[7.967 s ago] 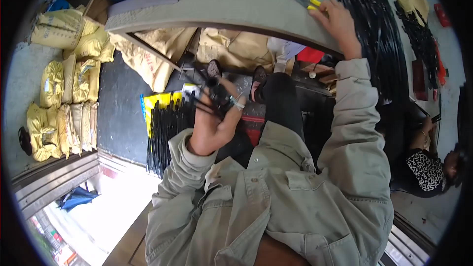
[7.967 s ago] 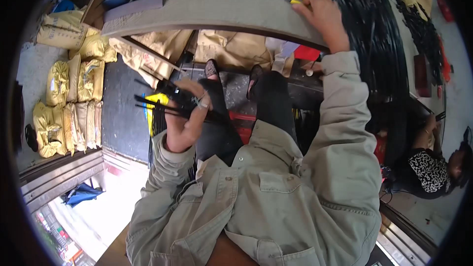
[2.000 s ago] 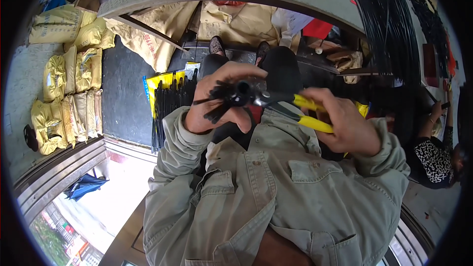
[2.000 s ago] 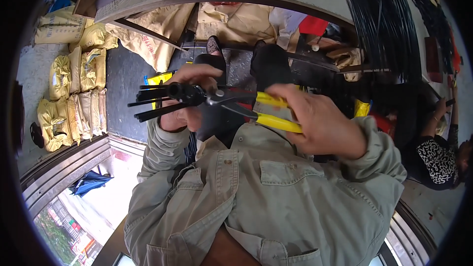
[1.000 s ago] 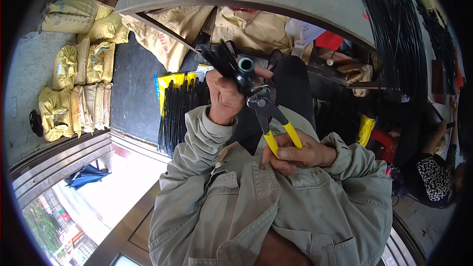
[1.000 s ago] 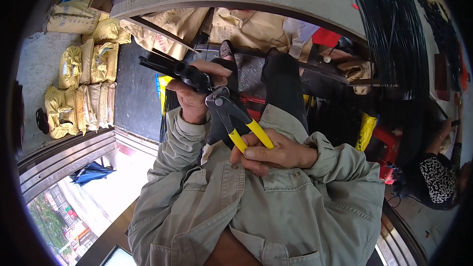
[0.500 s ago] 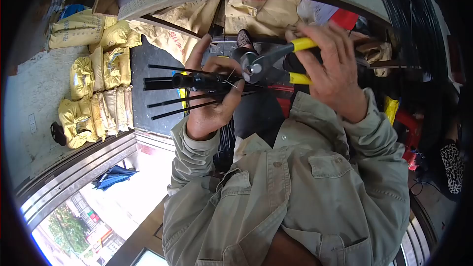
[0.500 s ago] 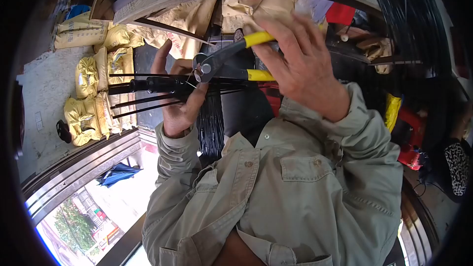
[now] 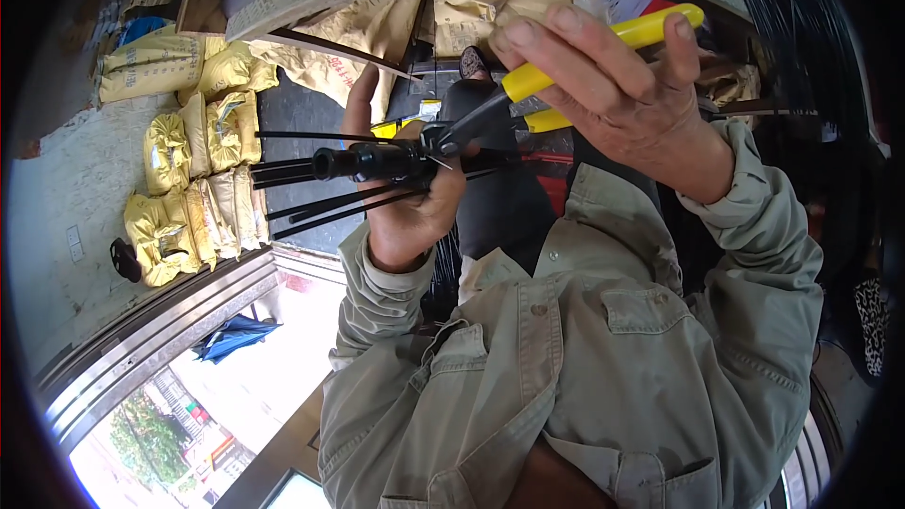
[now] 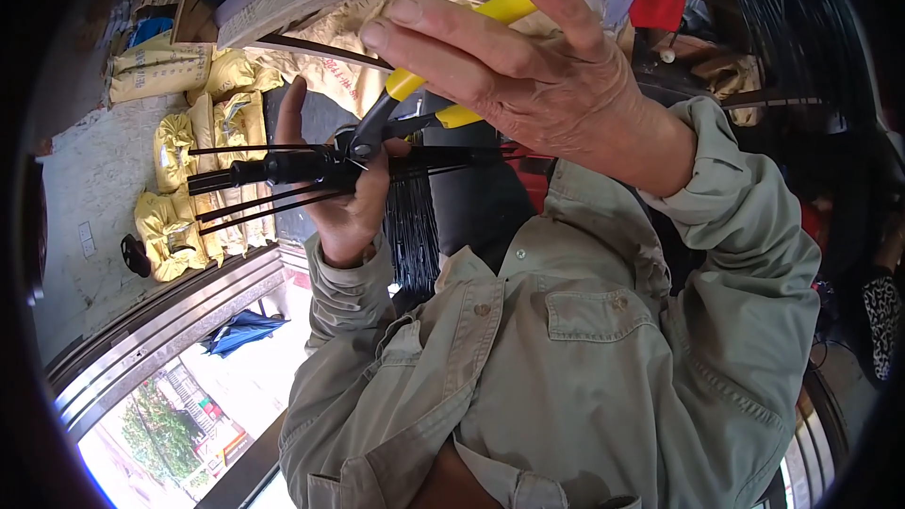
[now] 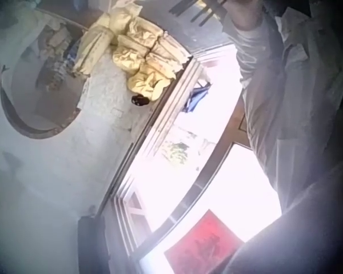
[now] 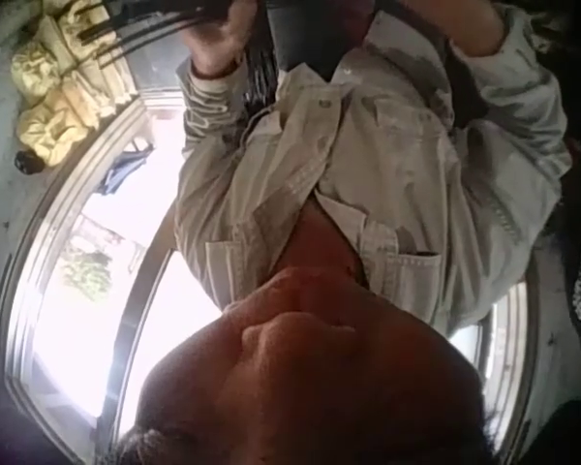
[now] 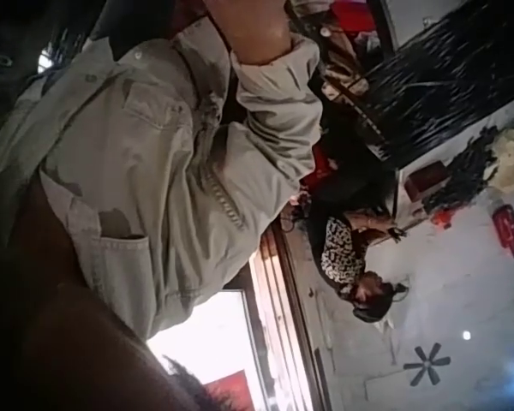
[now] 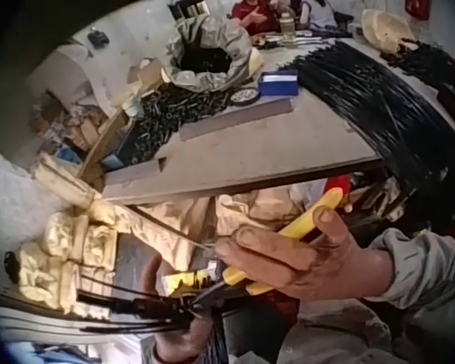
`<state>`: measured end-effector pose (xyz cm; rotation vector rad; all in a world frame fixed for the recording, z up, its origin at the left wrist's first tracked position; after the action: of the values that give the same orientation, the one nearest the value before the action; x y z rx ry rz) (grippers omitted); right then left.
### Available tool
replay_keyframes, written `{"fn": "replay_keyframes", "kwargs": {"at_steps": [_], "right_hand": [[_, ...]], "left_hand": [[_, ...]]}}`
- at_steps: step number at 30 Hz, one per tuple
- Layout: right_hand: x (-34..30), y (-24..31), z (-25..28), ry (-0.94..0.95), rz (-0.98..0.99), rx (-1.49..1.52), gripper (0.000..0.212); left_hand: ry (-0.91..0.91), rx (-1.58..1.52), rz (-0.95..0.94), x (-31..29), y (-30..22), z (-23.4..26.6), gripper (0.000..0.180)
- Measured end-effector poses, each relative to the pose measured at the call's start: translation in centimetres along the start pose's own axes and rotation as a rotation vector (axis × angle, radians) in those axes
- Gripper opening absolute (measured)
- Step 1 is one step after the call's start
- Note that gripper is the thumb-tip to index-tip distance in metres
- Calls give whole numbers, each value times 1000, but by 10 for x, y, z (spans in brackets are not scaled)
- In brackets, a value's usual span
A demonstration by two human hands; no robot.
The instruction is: The recorder bundles wires together and attaches them to a plastic base using pliers and a hammer for manual assembly.
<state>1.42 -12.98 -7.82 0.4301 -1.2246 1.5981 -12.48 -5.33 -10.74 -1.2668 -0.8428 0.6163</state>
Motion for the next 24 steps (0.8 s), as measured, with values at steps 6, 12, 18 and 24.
{"fn": "replay_keyframes", "kwargs": {"at_steps": [6,12,18,24], "right_hand": [[-1,-1,-7,75,-86,198,30],[-10,9,0,188,-205,341,29],[-23,-6,-5,747,-14,1091,42],[-29,-5,2,1240,-270,1917,52]], "left_hand": [[-44,1,-24,1,-3,1,80],[-14,60,-48,-2,4,10,80],[175,-57,22,-1,6,1,77],[502,-154,-93,-12,11,-8,70]]}}
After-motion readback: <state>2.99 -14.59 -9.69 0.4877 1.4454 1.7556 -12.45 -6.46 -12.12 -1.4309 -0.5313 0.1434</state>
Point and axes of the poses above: each hand's wrist, its own x-axis towards the middle knuckle, its own z-axis out of the back of the hand, y = z × x, the point moved 7 cm from there along x, towards the middle knuckle, and after that the axes turned 5 degrees about -x, right-handed, at the moved point
